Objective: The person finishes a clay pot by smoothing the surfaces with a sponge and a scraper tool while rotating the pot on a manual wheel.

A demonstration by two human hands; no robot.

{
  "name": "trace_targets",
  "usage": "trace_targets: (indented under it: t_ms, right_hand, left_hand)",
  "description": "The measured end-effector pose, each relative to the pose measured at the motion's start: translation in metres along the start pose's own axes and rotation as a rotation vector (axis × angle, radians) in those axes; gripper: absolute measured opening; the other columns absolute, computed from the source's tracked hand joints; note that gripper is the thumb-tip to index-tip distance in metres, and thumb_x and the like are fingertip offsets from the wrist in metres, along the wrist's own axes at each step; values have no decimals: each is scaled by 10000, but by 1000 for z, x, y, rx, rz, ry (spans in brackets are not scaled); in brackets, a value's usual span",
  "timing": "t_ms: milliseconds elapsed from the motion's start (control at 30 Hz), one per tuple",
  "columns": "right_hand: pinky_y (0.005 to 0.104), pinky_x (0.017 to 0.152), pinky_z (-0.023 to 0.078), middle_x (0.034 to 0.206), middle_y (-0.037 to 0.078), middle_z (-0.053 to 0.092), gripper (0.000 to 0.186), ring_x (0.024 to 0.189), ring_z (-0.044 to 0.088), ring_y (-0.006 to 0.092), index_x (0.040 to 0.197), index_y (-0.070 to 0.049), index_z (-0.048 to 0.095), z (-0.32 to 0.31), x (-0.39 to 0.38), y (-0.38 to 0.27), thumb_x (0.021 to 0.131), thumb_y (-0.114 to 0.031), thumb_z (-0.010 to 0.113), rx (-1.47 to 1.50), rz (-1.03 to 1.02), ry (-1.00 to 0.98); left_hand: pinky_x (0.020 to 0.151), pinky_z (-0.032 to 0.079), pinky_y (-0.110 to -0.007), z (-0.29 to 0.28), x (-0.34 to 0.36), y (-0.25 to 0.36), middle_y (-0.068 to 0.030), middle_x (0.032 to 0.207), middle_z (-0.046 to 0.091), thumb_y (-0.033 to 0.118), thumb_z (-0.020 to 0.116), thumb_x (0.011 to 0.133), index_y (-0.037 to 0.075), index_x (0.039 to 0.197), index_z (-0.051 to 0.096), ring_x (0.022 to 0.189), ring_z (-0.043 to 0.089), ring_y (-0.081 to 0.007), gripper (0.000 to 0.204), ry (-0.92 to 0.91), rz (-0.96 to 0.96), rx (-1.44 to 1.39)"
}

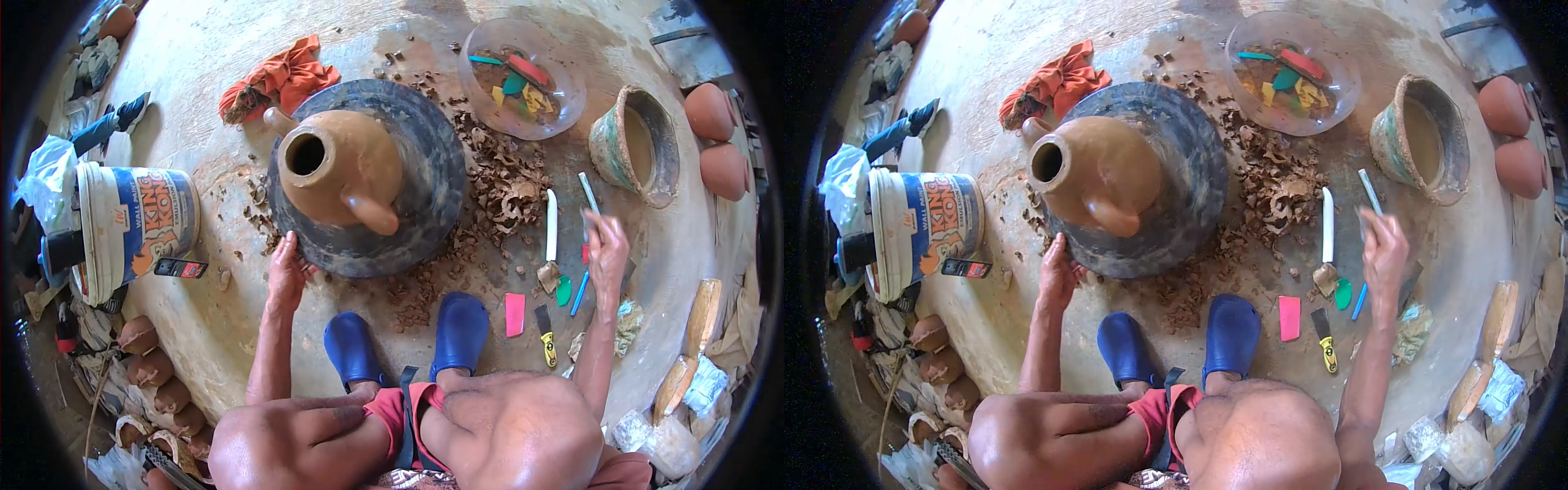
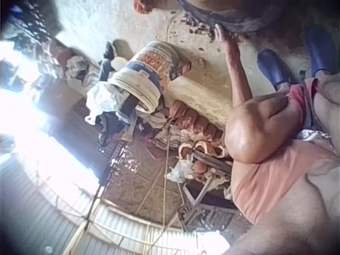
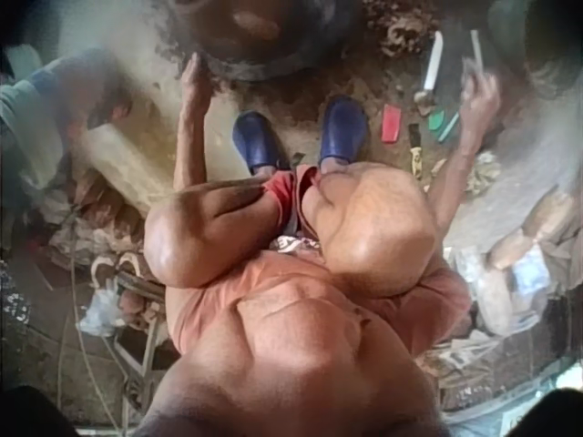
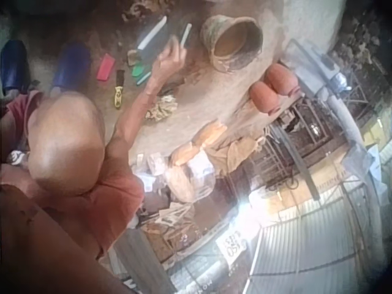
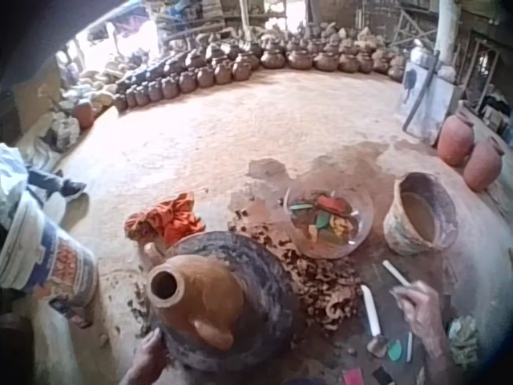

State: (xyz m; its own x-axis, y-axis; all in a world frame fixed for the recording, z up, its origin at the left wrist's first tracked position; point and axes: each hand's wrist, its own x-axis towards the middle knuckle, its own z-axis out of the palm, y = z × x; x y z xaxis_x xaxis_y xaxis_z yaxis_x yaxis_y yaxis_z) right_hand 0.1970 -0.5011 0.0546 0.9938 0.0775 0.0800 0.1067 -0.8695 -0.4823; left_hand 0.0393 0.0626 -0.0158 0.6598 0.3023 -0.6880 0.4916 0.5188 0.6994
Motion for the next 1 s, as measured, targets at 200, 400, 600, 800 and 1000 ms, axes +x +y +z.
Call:
trace_targets:
  t_ms: [200,400,600,800,1000]
  right_hand:
    - [391,785,554,966,140,717,266,859,710,280,1178,-70,778,15,127,-115,930,-19,699,161,-259,187]
    - [455,801,602,937,200,762,200,893,770,350,1011,-92,821,83,242,-103,957,-102,629,-165,-386,-85]
    - [509,824,608,984,204,778,218,965,762,405,1033,-149,829,111,252,-102,906,-108,656,-486,-297,-377]
    - [489,804,614,1007,209,782,210,912,774,375,1097,-104,806,87,252,-97,944,-143,667,-418,-305,-200]
    - [306,696,588,900,94,785,164,784,734,145,1081,-14,739,72,183,-171,1028,-129,635,555,3,-92]
  left_hand:
    - [1103,505,-398,-7,43,24,-91,1415,665,382,552,1119,27,1487,553,1276,633,-216,512,132,175,-89]
    - [1019,510,-348,9,87,41,-96,1315,705,420,541,1126,-17,1390,640,1152,647,-178,520,210,370,257]
    - [927,510,-334,6,90,58,-50,1100,728,430,514,1139,-14,1233,715,982,614,-132,496,287,444,498]
    - [934,504,-318,22,88,63,-52,1091,726,452,540,1125,-27,1237,714,988,616,-134,522,337,520,581]
    - [954,513,-300,22,98,81,-57,1136,754,456,565,1114,-34,1280,715,1012,645,-122,539,219,426,365]
